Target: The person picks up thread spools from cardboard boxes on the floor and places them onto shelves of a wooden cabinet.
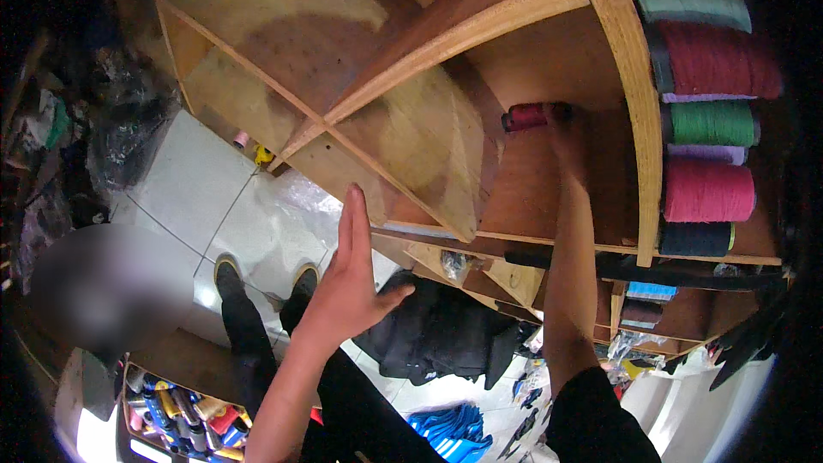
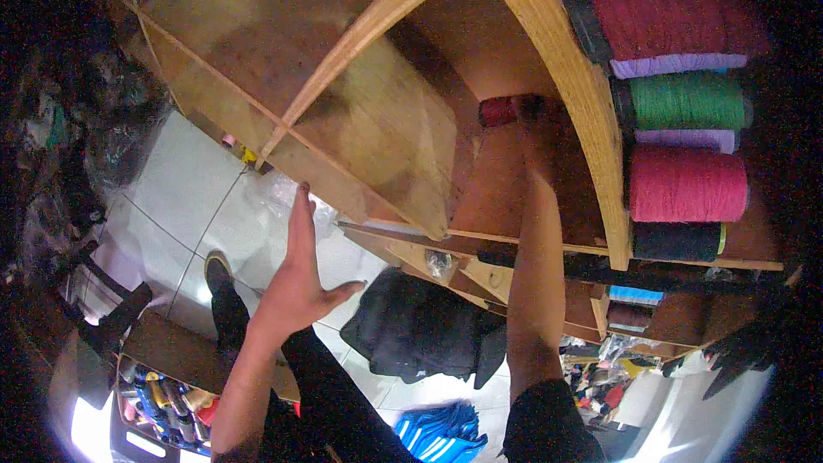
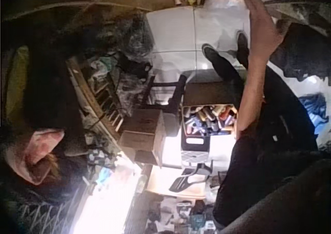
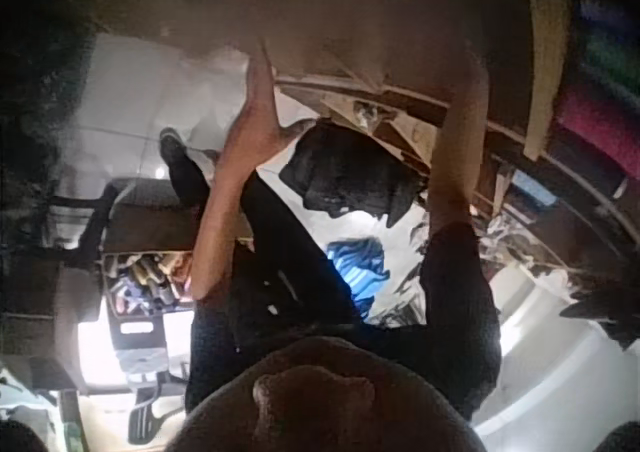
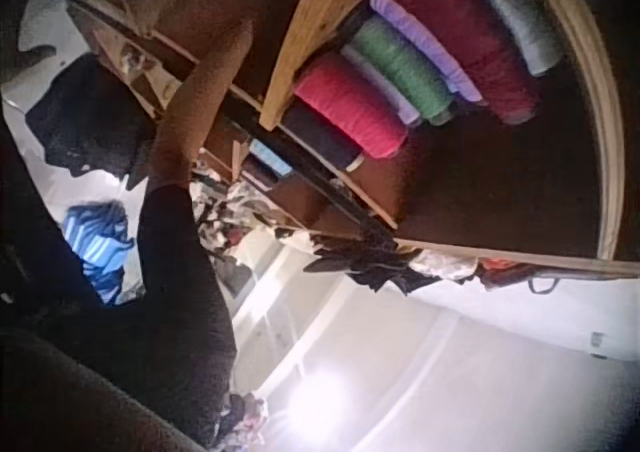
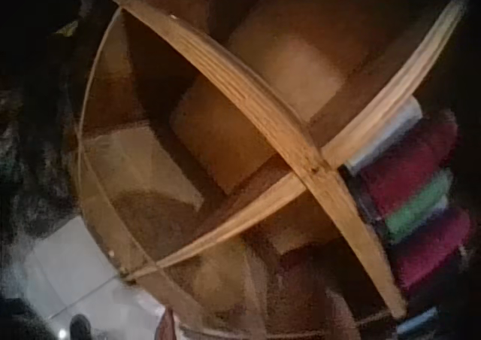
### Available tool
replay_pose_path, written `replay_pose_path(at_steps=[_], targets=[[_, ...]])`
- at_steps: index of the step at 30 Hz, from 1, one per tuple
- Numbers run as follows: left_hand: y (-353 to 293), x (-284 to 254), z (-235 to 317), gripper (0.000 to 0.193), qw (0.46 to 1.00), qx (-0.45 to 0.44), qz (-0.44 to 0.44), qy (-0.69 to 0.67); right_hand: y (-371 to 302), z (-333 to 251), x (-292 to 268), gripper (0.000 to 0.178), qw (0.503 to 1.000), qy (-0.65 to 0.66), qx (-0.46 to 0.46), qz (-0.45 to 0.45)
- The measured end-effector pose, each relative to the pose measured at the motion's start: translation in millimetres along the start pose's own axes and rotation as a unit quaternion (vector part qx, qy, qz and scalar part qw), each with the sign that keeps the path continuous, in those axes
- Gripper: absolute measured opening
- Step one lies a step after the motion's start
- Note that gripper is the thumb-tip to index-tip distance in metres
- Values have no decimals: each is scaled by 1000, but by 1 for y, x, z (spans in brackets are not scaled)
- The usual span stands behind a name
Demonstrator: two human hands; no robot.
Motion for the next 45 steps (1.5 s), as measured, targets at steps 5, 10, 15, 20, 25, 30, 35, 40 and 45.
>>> replay_pose_path(at_steps=[5,10,15,20,25,30,35,40,45], targets=[[-43,25,-24,116,999,-31,-3,1,42,7,65,48,994,-51,36,-85],[-60,39,-35,115,999,-35,27,1,57,46,78,46,995,-1,38,-89],[-83,29,-54,121,990,-71,121,27,30,-19,74,47,981,-3,133,-141],[-90,33,-52,113,981,-113,153,45,32,41,104,50,986,-126,100,-40],[-112,26,-59,110,971,-108,197,77,32,59,134,53,997,-70,-33,5],[-164,13,-82,98,956,-140,242,89,25,38,123,58,984,-110,-32,-133],[-224,7,-94,94,944,-236,230,19,70,60,88,64,969,-125,-66,-203],[-331,-8,-121,25,843,-226,486,46,-12,-69,56,65,994,103,39,-4],[-455,-23,-157,12,690,-355,631,-1,-223,-278,-35,20,900,341,-193,-191]])
Point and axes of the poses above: each hand's wrist, its own y-axis towards the middle knuckle, its own x-axis out of the palm, z = x × y, the point moved 4 cm from there along y, towards the middle knuckle, and after that the axes turned 5 degrees about z, right-handed, at the moved point
